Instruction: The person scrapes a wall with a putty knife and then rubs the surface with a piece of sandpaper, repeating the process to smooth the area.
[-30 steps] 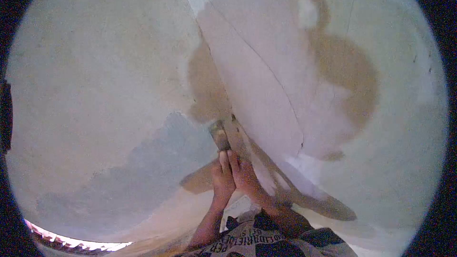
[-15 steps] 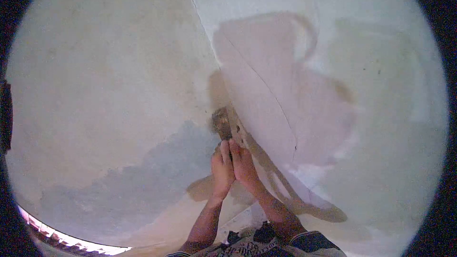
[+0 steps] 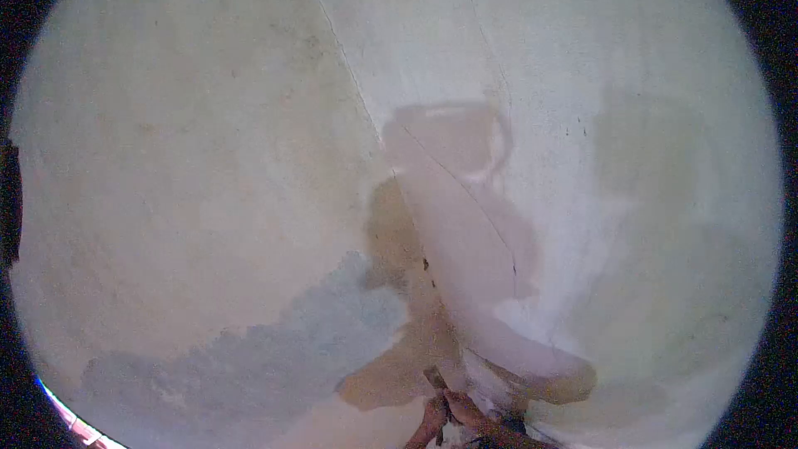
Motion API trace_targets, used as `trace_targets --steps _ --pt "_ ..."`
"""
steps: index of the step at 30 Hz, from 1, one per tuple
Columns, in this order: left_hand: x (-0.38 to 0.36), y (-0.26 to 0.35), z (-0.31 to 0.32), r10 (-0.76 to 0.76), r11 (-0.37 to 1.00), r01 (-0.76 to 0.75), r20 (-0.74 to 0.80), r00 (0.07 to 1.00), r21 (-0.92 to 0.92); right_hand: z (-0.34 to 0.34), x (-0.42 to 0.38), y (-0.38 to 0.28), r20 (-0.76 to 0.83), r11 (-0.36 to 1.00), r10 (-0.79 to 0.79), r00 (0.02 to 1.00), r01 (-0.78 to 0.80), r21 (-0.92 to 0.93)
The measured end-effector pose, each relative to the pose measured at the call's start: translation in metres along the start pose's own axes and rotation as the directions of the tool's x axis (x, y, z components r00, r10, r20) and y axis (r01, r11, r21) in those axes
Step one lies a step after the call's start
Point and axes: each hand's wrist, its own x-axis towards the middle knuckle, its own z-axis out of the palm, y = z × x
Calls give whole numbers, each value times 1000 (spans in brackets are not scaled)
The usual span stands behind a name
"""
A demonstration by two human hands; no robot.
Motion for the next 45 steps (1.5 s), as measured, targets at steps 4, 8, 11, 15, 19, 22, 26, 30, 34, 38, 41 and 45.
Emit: trace_targets --steps 4,8,11,15,19,22,26,30,34,38,41,45 --pt "38 -103 16 65 995 -66 -12 998 -72 26 9 71 53 976 139 989 -146 163" --pt "-40 -73 -1 111 986 -116 -48 993 -118 34 -16 68 24 959 139 990 -140 246" --pt "-90 -43 -21 22 992 -40 -149 989 -118 43 32 146 -72 979 -97 993 108 172" --pt "-93 -83 -23 -112 911 52 -125 986 -409 26 14 129 -74 990 -130 989 126 -58" --pt "-101 -114 -12 -54 845 8 -70 996 -535 16 21 147 -71 975 -164 984 151 -162" --pt "-120 -106 19 -142 773 32 -124 982 -634 12 39 214 -148 834 -414 898 309 -458" --pt "-143 -117 58 -5 701 -16 -27 1000 -713 -28 15 252 -28 843 -396 918 351 -408" --pt "-171 -106 94 -97 676 13 -72 993 -737 -58 -5 306 32 881 -255 966 246 -404" --pt "-216 -112 98 -251 578 18 -157 955 -816 -78 -14 339 129 889 -50 990 103 -446" --pt "-261 -107 94 -396 471 2 -210 894 -882 -84 -14 381 208 858 87 974 33 -513" --pt "-287 -110 90 -421 462 1 -218 880 -887 -77 -4 411 258 819 176 950 4 -573" --pt "-283 -140 84 -340 494 142 -40 940 -858 -65 -30 358 272 936 103 957 -1 -351"
